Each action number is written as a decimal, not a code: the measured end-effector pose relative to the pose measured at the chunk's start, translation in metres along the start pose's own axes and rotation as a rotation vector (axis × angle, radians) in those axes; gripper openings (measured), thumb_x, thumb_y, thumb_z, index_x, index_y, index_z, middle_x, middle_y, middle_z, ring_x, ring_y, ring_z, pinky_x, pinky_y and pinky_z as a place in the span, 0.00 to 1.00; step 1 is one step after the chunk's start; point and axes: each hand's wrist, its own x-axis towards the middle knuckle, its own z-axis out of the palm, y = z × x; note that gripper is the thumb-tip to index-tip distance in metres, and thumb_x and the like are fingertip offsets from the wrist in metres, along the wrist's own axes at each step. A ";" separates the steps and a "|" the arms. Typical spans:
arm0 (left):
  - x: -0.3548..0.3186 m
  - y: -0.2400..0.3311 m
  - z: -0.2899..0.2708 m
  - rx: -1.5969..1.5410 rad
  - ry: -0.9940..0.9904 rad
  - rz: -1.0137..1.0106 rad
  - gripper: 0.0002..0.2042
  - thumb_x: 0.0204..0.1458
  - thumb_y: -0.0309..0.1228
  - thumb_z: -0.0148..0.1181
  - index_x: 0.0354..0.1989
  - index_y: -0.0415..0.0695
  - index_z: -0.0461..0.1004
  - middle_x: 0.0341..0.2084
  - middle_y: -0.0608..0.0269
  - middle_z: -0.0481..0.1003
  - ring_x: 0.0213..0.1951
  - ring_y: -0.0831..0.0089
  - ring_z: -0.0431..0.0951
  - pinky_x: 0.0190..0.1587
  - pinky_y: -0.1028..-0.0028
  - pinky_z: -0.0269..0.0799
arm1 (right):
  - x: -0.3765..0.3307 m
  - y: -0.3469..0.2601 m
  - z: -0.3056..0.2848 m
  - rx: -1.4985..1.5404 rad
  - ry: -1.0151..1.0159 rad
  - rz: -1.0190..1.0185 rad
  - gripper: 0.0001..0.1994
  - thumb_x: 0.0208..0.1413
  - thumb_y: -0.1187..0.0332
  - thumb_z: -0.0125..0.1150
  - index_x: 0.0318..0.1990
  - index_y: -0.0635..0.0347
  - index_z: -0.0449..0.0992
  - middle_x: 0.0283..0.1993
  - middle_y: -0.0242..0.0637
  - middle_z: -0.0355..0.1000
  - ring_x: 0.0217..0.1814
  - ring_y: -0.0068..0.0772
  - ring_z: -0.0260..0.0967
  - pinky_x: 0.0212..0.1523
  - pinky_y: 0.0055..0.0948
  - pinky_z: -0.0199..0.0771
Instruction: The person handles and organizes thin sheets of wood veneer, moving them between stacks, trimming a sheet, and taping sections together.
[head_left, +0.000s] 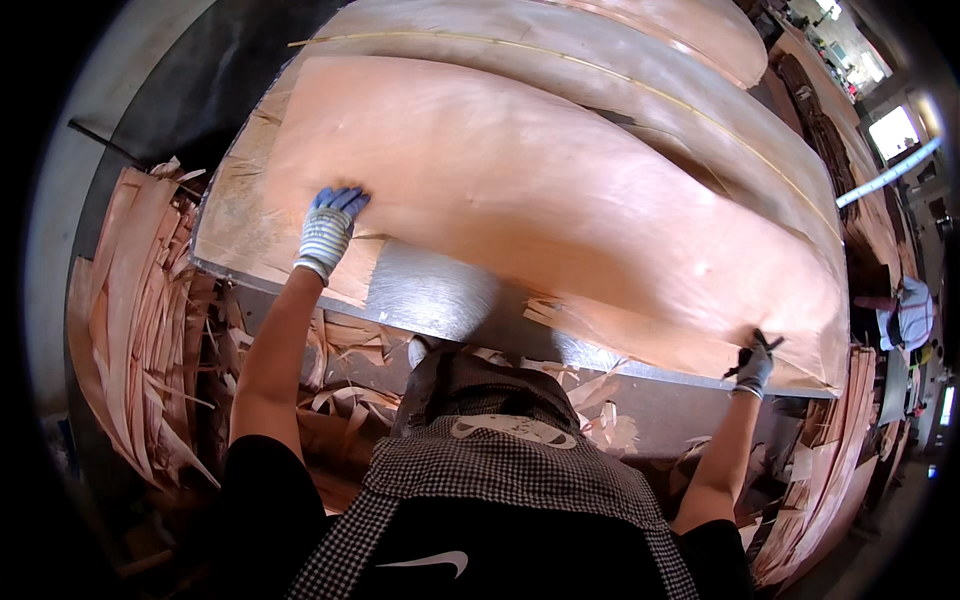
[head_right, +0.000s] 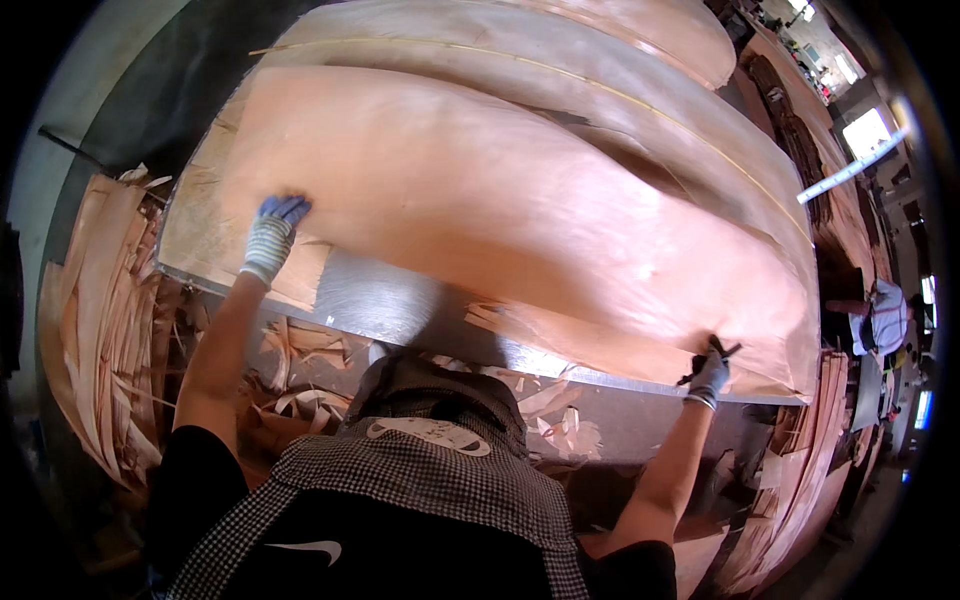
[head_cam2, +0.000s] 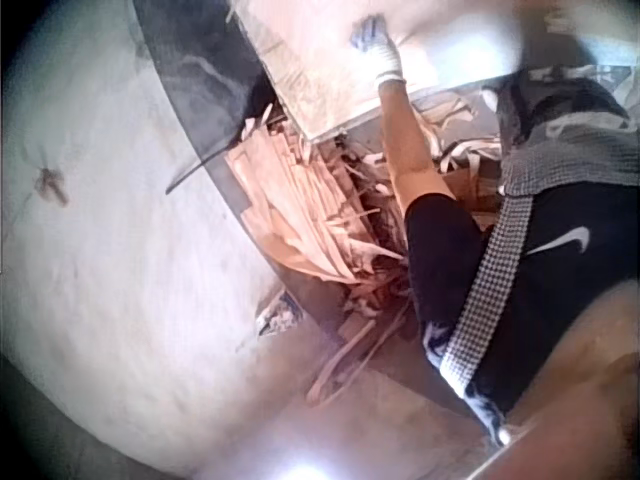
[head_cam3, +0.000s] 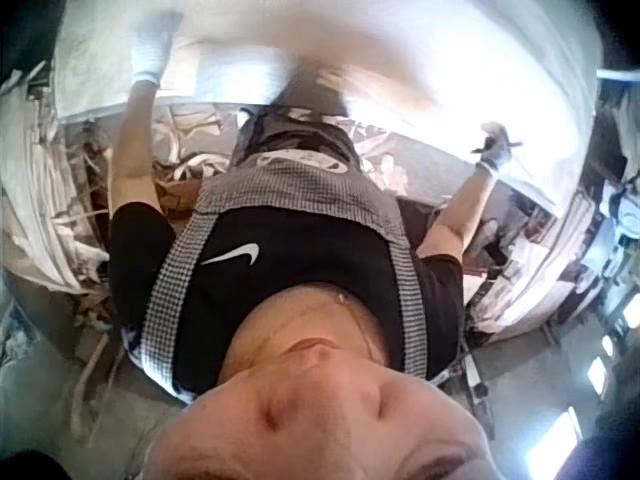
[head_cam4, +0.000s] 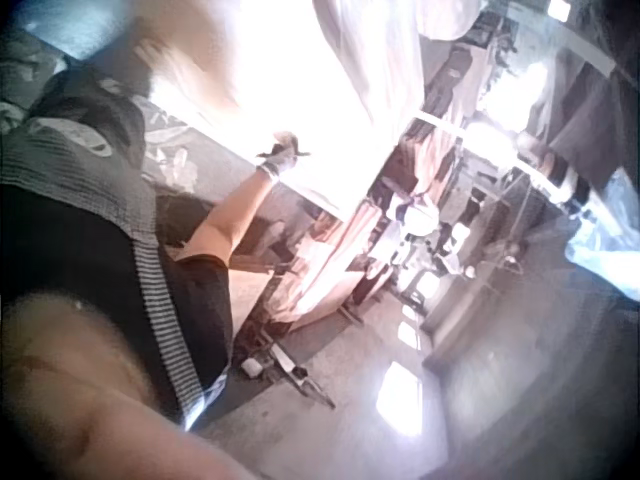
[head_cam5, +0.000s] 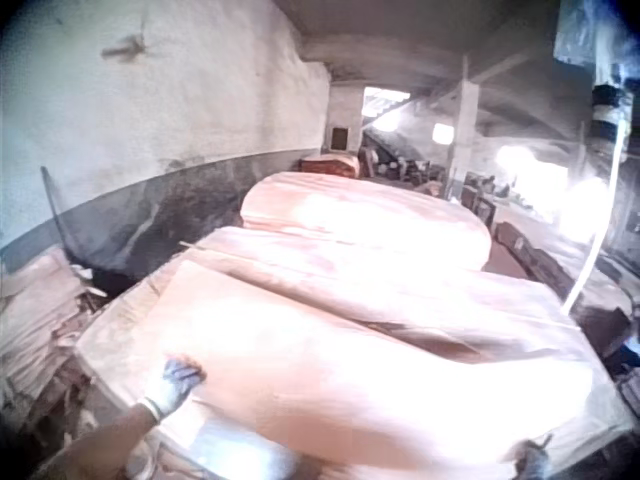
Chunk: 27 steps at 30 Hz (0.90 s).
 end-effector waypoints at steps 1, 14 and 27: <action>-0.005 0.001 0.017 0.015 -0.043 -0.023 0.22 0.45 0.22 0.48 0.52 0.52 0.70 0.51 0.63 0.71 0.54 0.65 0.68 0.61 0.61 0.55 | 0.005 0.014 0.005 -0.025 0.083 0.020 0.08 0.52 0.73 0.58 0.39 0.56 0.80 0.21 0.27 0.69 0.10 0.19 0.54 0.11 0.19 0.55; -0.064 0.029 0.076 -0.019 -0.175 -0.127 0.21 0.42 0.24 0.55 0.49 0.51 0.72 0.50 0.62 0.72 0.53 0.63 0.69 0.58 0.59 0.58 | 0.008 0.099 -0.007 0.030 0.008 0.275 0.09 0.50 0.74 0.61 0.40 0.55 0.78 0.33 0.34 0.75 0.26 0.32 0.73 0.26 0.28 0.77; -0.104 0.088 0.047 0.010 -0.486 -0.269 0.29 0.48 0.37 0.55 0.61 0.49 0.59 0.61 0.58 0.57 0.63 0.61 0.54 0.63 0.55 0.47 | -0.036 0.123 -0.031 0.030 -0.240 0.407 0.14 0.53 0.73 0.55 0.47 0.68 0.72 0.32 0.37 0.71 0.33 0.33 0.70 0.33 0.25 0.73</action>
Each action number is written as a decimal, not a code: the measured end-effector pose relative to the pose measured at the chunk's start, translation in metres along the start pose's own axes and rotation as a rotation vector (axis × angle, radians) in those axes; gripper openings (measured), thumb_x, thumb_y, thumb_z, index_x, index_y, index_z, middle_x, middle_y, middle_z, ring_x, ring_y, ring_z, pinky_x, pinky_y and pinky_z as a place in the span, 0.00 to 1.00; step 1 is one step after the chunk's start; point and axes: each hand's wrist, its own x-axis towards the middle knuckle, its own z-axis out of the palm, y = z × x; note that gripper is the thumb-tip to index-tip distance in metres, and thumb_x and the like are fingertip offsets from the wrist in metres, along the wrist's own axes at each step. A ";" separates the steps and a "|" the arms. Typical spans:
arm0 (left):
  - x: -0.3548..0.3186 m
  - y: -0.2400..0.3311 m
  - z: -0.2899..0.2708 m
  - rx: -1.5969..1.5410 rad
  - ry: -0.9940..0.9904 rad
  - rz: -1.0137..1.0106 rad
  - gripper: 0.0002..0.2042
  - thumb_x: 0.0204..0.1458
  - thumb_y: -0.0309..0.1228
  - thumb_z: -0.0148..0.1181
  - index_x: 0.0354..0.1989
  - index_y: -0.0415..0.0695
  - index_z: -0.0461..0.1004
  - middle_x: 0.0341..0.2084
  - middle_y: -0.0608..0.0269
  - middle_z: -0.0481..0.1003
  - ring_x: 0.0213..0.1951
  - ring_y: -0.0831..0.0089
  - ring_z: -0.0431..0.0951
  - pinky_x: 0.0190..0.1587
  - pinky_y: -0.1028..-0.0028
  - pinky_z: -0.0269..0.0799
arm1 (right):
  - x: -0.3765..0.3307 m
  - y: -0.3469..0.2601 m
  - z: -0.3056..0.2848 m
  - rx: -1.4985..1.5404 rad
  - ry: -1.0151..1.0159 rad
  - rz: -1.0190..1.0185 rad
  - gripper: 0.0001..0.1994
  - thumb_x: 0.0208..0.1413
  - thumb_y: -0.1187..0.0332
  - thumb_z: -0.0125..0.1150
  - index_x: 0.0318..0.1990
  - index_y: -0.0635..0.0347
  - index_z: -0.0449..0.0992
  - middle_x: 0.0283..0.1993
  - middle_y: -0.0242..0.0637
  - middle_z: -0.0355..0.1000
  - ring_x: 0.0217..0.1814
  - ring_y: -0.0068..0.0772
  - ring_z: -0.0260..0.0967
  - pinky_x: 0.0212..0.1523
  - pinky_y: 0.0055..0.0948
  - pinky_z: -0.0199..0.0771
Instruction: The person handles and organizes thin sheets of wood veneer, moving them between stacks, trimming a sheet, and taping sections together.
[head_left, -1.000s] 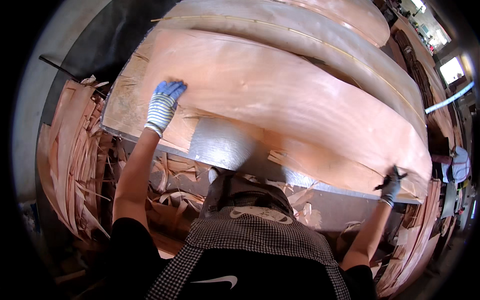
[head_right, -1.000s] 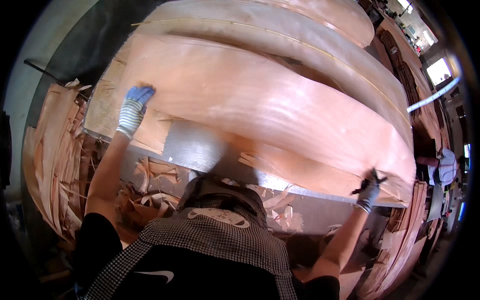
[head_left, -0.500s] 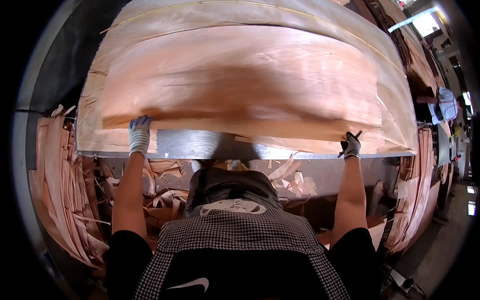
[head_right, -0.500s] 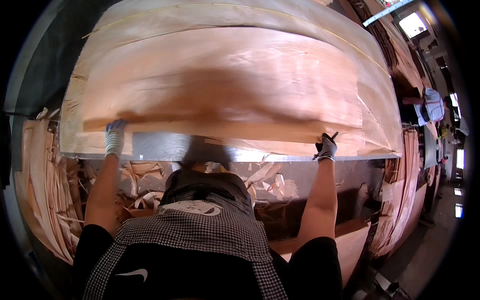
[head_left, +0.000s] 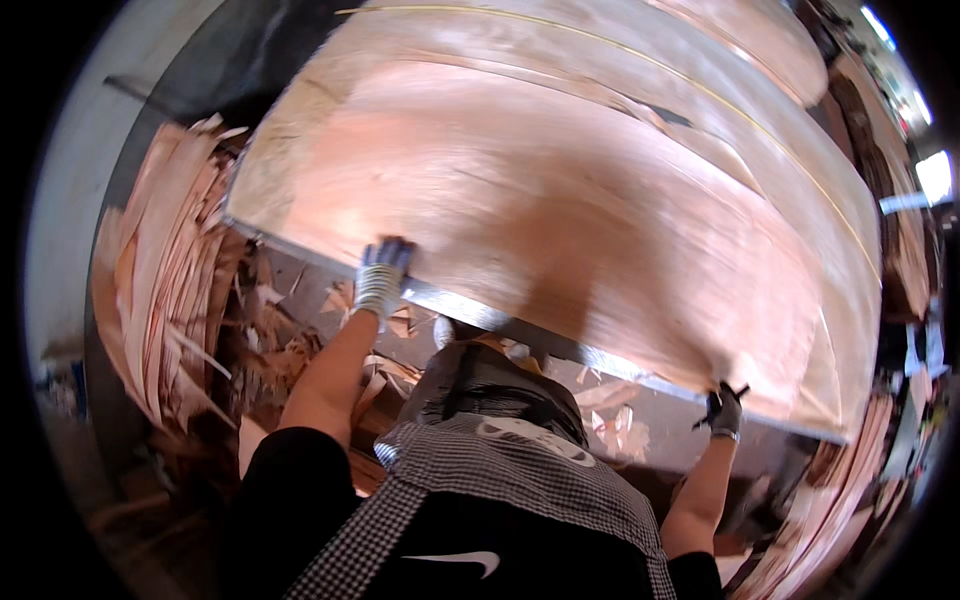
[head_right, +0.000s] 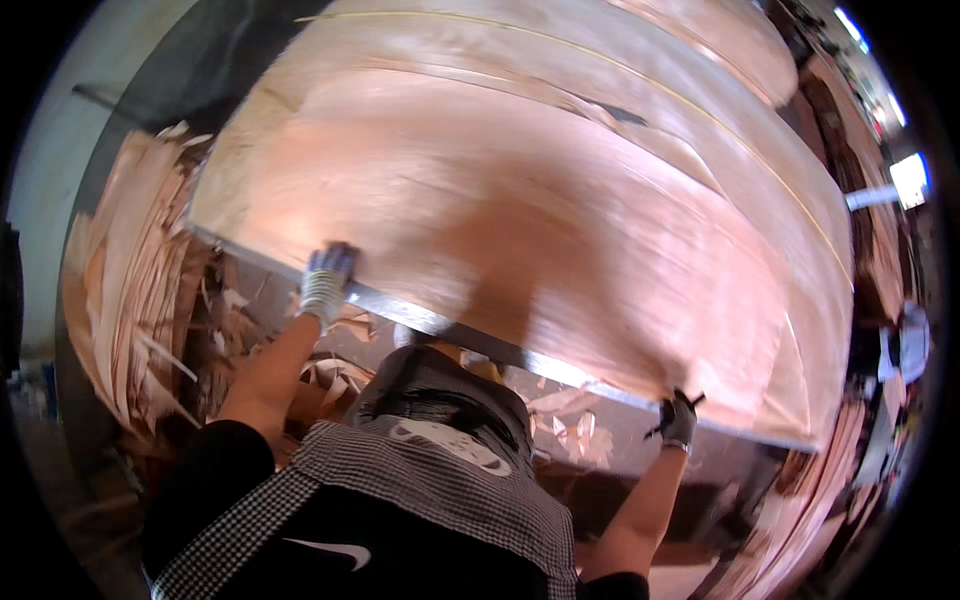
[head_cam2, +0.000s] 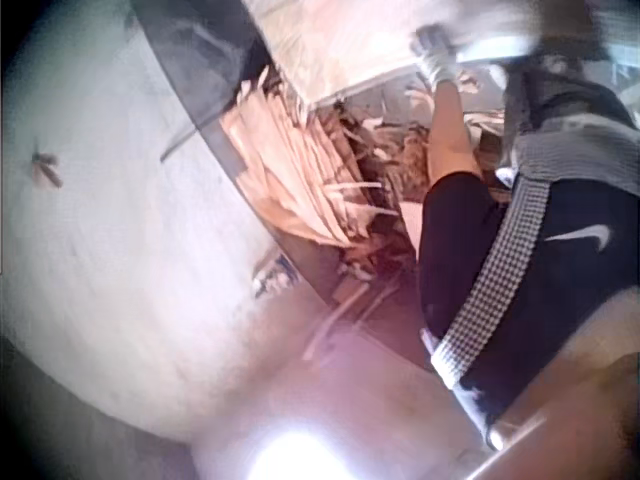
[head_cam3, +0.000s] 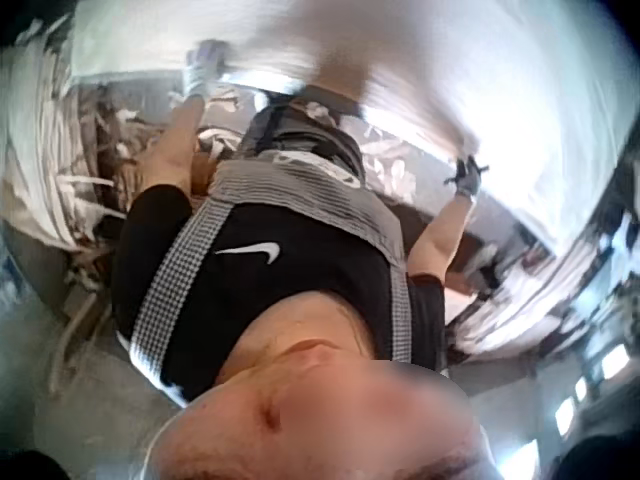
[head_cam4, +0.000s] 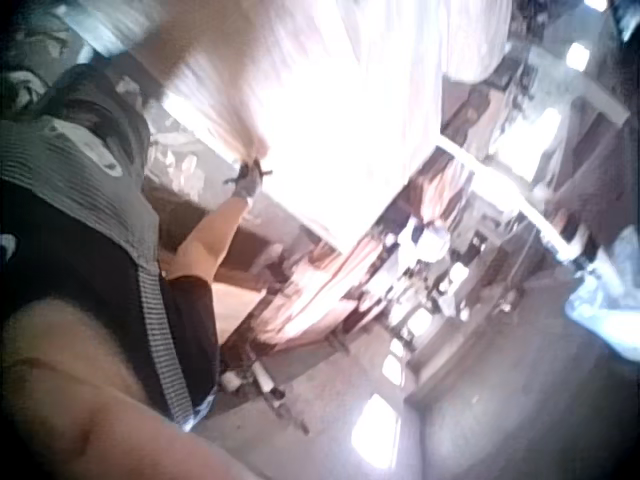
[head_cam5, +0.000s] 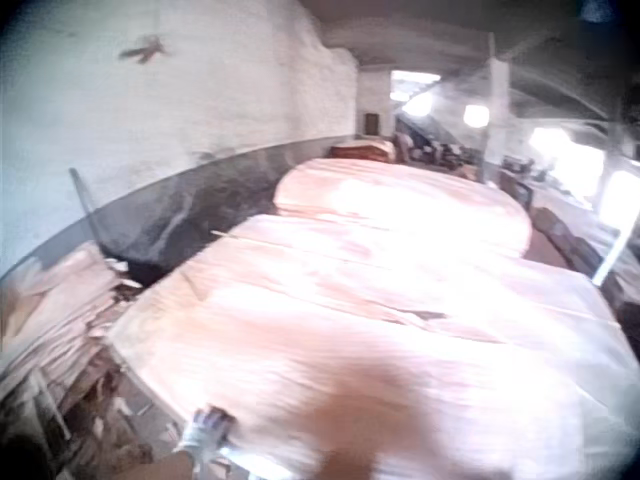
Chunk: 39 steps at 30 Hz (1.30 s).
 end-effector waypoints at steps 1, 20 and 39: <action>-0.005 0.001 0.007 -0.001 0.067 0.017 0.28 0.47 0.37 0.56 0.59 0.49 0.62 0.59 0.59 0.59 0.62 0.60 0.56 0.62 0.55 0.50 | -0.006 0.001 0.008 -0.033 0.047 0.019 0.13 0.53 0.73 0.55 0.46 0.68 0.72 0.33 0.37 0.71 0.35 0.35 0.72 0.34 0.26 0.75; -0.021 0.132 -0.025 -0.219 0.057 0.438 0.33 0.49 0.48 0.53 0.62 0.42 0.57 0.64 0.52 0.54 0.66 0.56 0.49 0.68 0.55 0.34 | 0.077 0.037 -0.053 0.116 0.171 -0.032 0.10 0.50 0.80 0.55 0.41 0.67 0.74 0.37 0.42 0.73 0.36 0.41 0.73 0.38 0.35 0.80; 0.014 0.154 -0.036 -0.319 0.058 0.438 0.35 0.48 0.47 0.55 0.64 0.45 0.55 0.65 0.49 0.48 0.68 0.50 0.41 0.67 0.49 0.32 | 0.019 0.009 -0.018 -0.172 0.691 0.025 0.07 0.56 0.72 0.50 0.41 0.55 0.73 0.32 0.35 0.70 0.22 0.29 0.67 0.16 0.27 0.70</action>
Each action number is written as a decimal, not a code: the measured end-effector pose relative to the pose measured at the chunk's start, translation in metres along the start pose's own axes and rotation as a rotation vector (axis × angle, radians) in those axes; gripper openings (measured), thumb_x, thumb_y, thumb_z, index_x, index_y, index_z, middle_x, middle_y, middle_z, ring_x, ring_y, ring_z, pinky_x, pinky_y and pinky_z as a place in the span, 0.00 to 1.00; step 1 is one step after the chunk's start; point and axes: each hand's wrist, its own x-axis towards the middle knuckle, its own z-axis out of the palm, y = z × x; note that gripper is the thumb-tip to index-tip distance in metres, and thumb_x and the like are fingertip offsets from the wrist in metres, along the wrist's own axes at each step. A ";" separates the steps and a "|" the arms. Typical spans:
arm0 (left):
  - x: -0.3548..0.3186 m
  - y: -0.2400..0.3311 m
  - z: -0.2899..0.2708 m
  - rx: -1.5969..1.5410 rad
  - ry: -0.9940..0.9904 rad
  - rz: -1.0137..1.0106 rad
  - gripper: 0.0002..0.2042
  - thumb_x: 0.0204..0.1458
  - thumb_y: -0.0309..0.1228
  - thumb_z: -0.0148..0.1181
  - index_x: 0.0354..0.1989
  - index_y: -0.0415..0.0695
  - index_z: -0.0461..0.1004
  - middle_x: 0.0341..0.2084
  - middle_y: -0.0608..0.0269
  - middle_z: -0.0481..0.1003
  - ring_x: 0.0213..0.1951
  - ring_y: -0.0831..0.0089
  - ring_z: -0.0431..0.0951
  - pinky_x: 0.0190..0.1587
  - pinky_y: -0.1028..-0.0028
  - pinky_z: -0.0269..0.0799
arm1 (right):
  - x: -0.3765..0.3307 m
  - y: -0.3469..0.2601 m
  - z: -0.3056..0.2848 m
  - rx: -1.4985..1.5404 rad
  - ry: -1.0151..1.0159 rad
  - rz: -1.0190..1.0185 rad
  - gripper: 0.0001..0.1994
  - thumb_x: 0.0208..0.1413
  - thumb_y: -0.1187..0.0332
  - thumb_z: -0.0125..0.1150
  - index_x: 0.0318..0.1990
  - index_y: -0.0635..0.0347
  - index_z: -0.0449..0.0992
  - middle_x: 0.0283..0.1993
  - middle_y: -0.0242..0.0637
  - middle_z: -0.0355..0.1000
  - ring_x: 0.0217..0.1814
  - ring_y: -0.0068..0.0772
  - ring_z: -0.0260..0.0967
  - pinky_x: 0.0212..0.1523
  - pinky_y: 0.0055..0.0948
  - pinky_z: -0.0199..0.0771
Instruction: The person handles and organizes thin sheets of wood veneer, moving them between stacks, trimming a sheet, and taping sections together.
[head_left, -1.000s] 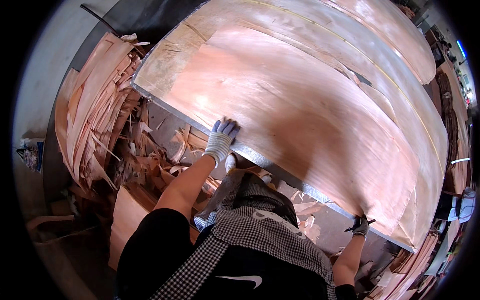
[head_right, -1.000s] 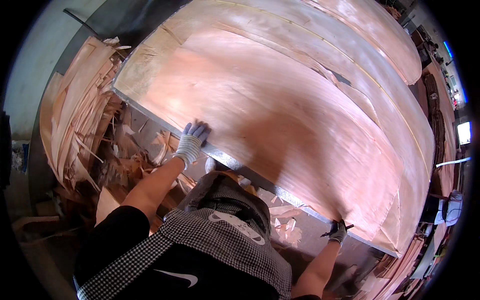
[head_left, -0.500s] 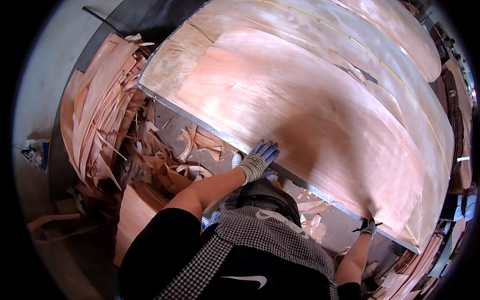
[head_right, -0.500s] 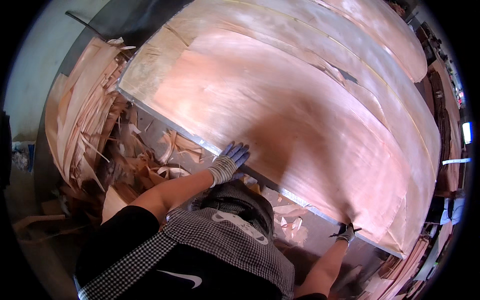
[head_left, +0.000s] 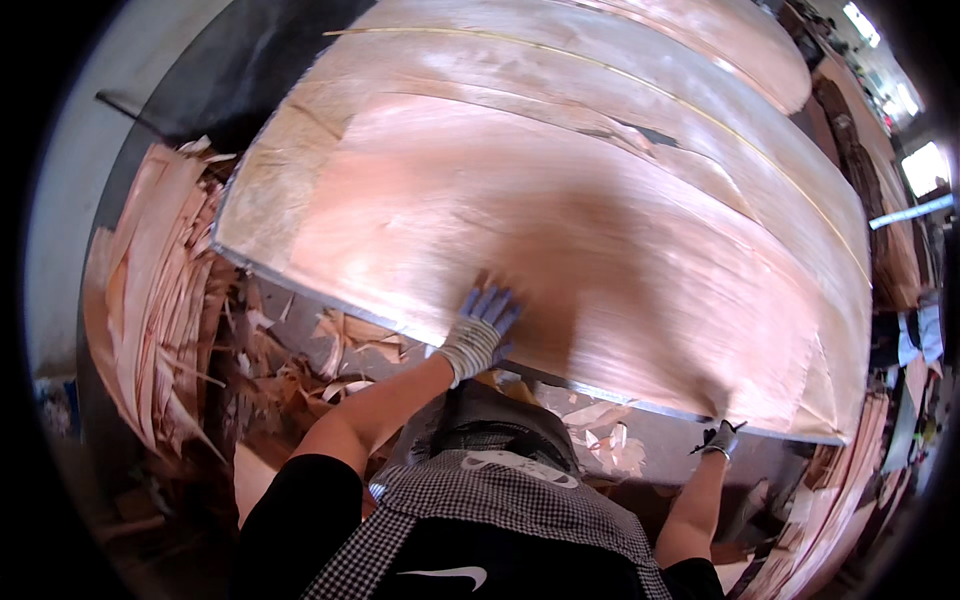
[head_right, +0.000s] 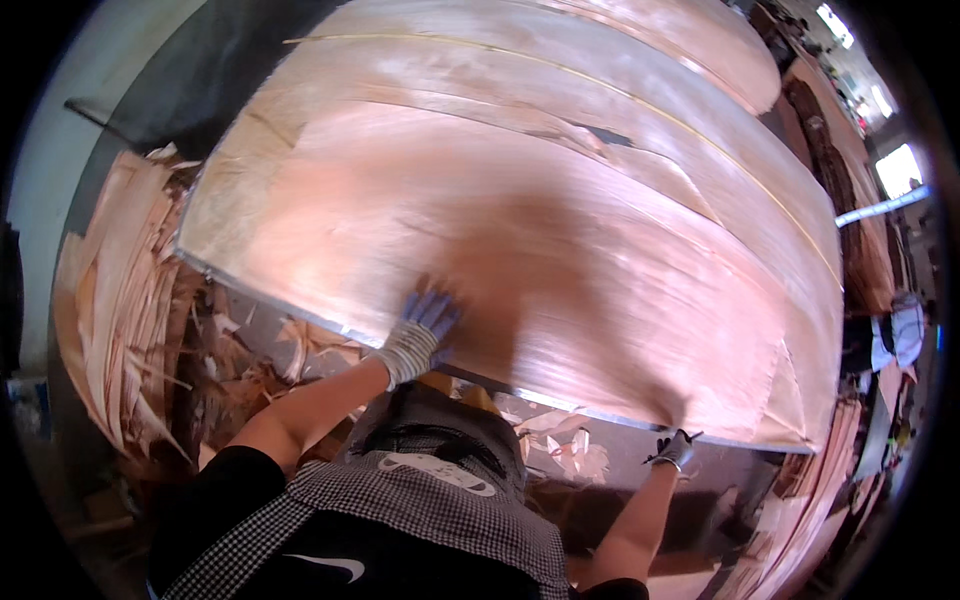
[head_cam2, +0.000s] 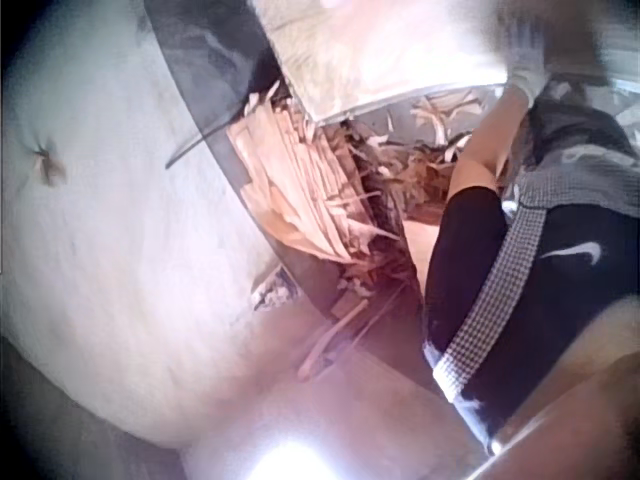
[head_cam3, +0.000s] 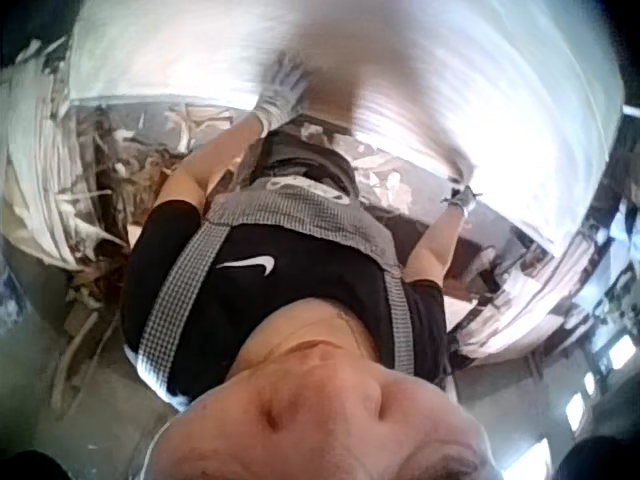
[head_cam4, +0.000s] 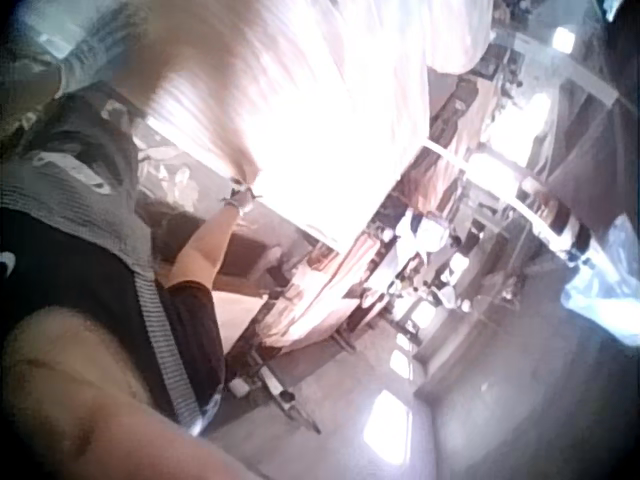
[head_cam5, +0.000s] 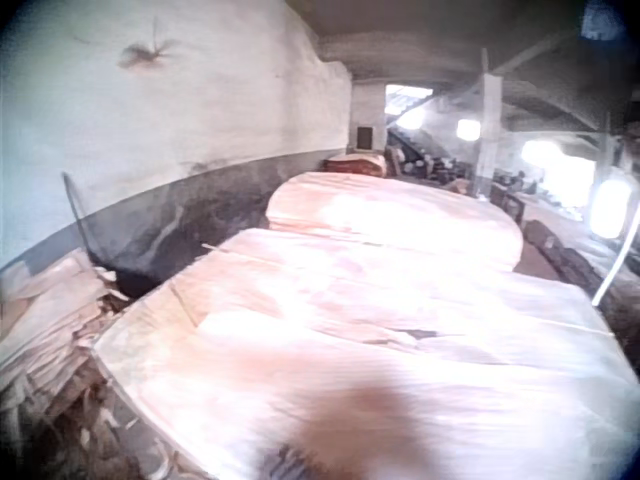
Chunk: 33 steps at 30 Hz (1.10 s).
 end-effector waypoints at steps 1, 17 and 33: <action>0.020 -0.001 0.000 0.013 0.056 -0.001 0.35 0.49 0.48 0.54 0.64 0.45 0.55 0.65 0.50 0.48 0.68 0.50 0.41 0.67 0.49 0.32 | -0.004 0.001 -0.008 -0.094 0.036 -0.118 0.07 0.57 0.69 0.51 0.41 0.55 0.73 0.30 0.34 0.70 0.20 0.27 0.66 0.15 0.26 0.69; 0.141 -0.024 0.035 0.072 0.173 0.043 0.30 0.49 0.43 0.56 0.61 0.46 0.60 0.63 0.52 0.55 0.65 0.52 0.50 0.65 0.47 0.37 | -0.215 -0.046 0.061 -0.180 -0.731 -0.182 0.11 0.58 0.63 0.53 0.41 0.59 0.76 0.26 0.31 0.71 0.23 0.21 0.69 0.17 0.20 0.66; 0.059 -0.093 -0.017 -0.074 0.330 -0.041 0.28 0.50 0.40 0.55 0.59 0.43 0.61 0.60 0.52 0.59 0.63 0.51 0.55 0.64 0.52 0.44 | -0.423 -0.073 0.135 0.087 -1.746 -0.163 0.11 0.56 0.76 0.49 0.45 0.71 0.71 0.50 0.51 0.69 0.49 0.44 0.71 0.49 0.46 0.75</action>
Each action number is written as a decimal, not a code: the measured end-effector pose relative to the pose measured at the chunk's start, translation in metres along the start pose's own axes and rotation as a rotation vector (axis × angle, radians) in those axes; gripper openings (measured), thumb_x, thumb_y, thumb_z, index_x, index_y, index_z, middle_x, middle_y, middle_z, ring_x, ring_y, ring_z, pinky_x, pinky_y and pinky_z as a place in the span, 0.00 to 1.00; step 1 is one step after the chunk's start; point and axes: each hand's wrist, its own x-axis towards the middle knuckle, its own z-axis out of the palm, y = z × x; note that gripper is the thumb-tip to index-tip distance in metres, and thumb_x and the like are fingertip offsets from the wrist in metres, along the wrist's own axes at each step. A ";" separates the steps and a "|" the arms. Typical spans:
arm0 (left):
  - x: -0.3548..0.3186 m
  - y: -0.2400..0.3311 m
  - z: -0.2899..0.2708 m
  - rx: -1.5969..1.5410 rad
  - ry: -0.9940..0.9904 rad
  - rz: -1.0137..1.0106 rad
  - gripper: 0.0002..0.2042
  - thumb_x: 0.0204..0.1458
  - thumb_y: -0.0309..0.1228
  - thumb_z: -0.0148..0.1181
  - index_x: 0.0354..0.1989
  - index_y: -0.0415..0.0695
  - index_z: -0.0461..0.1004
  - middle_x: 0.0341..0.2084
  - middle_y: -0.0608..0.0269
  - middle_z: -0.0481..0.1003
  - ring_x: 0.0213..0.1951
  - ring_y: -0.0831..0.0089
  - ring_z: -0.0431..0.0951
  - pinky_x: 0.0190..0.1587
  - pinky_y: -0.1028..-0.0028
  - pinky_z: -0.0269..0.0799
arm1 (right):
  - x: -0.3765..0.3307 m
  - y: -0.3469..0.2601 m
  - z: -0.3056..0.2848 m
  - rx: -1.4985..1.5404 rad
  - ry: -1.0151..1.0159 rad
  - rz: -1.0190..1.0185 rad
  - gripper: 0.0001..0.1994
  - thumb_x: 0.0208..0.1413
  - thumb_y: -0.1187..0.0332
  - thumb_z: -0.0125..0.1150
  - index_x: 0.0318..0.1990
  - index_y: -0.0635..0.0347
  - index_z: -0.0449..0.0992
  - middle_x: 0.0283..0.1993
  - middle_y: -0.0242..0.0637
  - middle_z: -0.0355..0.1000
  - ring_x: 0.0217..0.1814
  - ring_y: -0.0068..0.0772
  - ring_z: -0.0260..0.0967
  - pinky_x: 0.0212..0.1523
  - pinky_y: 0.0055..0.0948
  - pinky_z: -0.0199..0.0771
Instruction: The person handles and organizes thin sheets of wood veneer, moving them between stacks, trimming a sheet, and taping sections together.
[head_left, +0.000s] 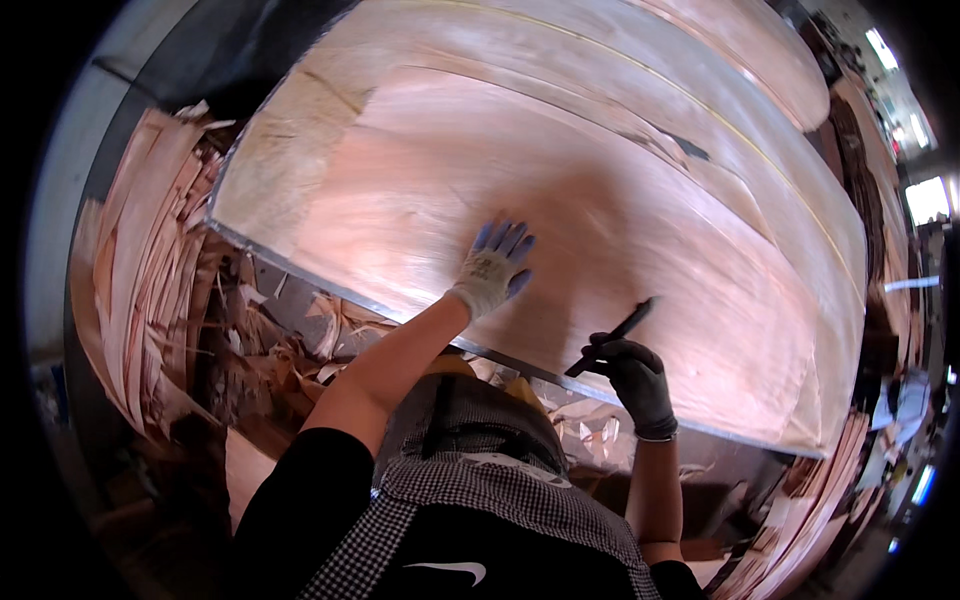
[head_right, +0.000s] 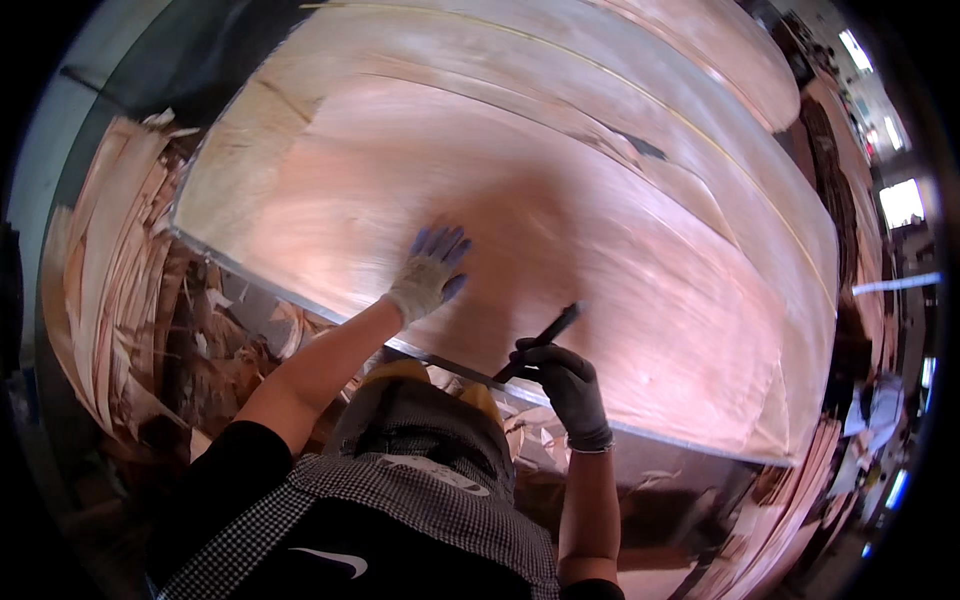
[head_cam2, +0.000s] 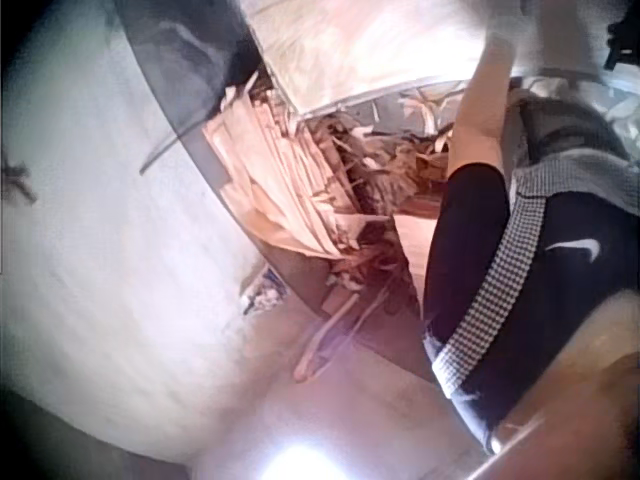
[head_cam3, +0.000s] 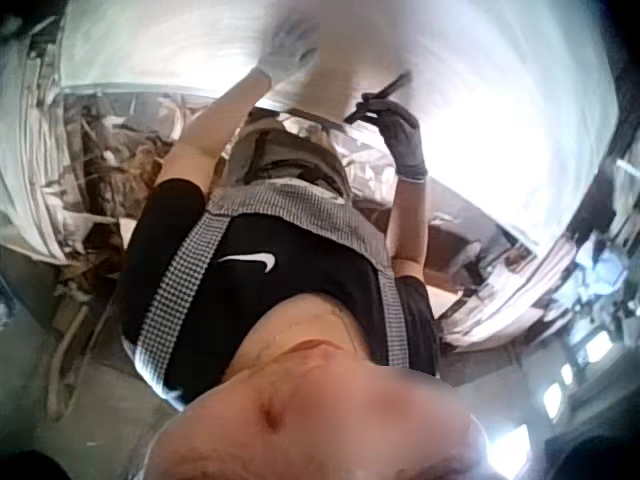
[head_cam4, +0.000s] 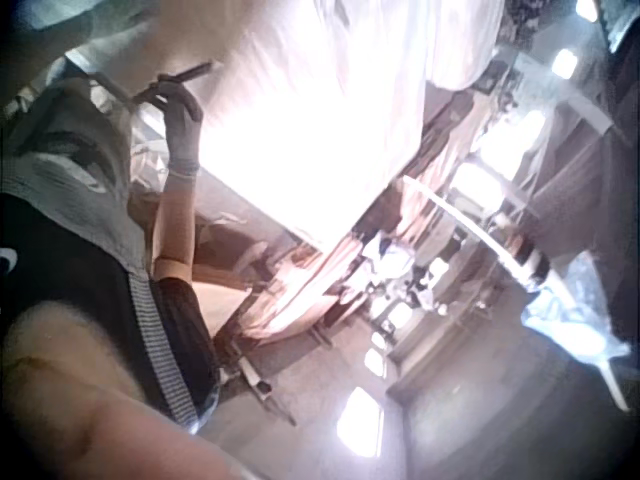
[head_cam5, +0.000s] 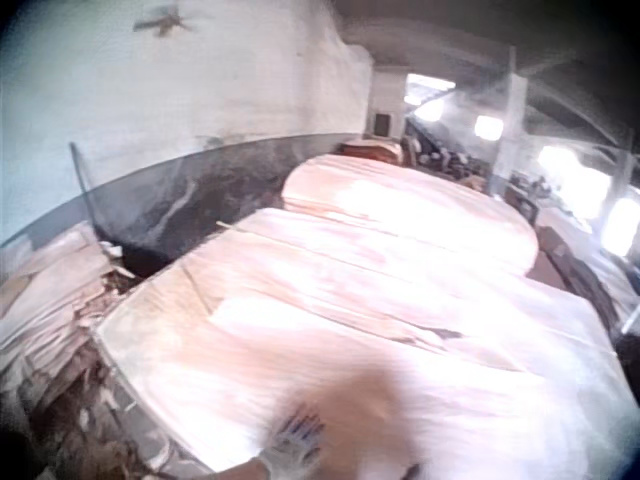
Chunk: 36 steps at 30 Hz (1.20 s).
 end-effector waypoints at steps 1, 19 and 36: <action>0.007 -0.017 -0.003 0.013 0.039 -0.032 0.27 0.50 0.41 0.54 0.59 0.43 0.61 0.60 0.52 0.59 0.63 0.51 0.55 0.64 0.53 0.44 | 0.019 0.003 0.029 -0.024 0.144 0.092 0.05 0.57 0.74 0.50 0.37 0.67 0.70 0.41 0.46 0.71 0.40 0.37 0.73 0.41 0.38 0.77; -0.191 -0.352 -0.115 0.353 0.101 -0.657 0.32 0.50 0.44 0.51 0.63 0.44 0.55 0.64 0.54 0.53 0.64 0.52 0.52 0.64 0.51 0.41 | 0.257 0.143 0.238 -0.410 0.137 0.140 0.11 0.60 0.68 0.49 0.47 0.63 0.68 0.24 0.30 0.64 0.20 0.20 0.63 0.20 0.23 0.67; -0.072 -0.321 -0.072 -0.098 0.158 -0.367 0.27 0.51 0.25 0.45 0.63 0.40 0.54 0.62 0.56 0.56 0.64 0.57 0.54 0.65 0.60 0.46 | 0.394 0.214 0.305 -1.794 0.148 0.057 0.13 0.57 0.63 0.47 0.44 0.62 0.67 0.29 0.52 0.75 0.32 0.53 0.75 0.33 0.48 0.74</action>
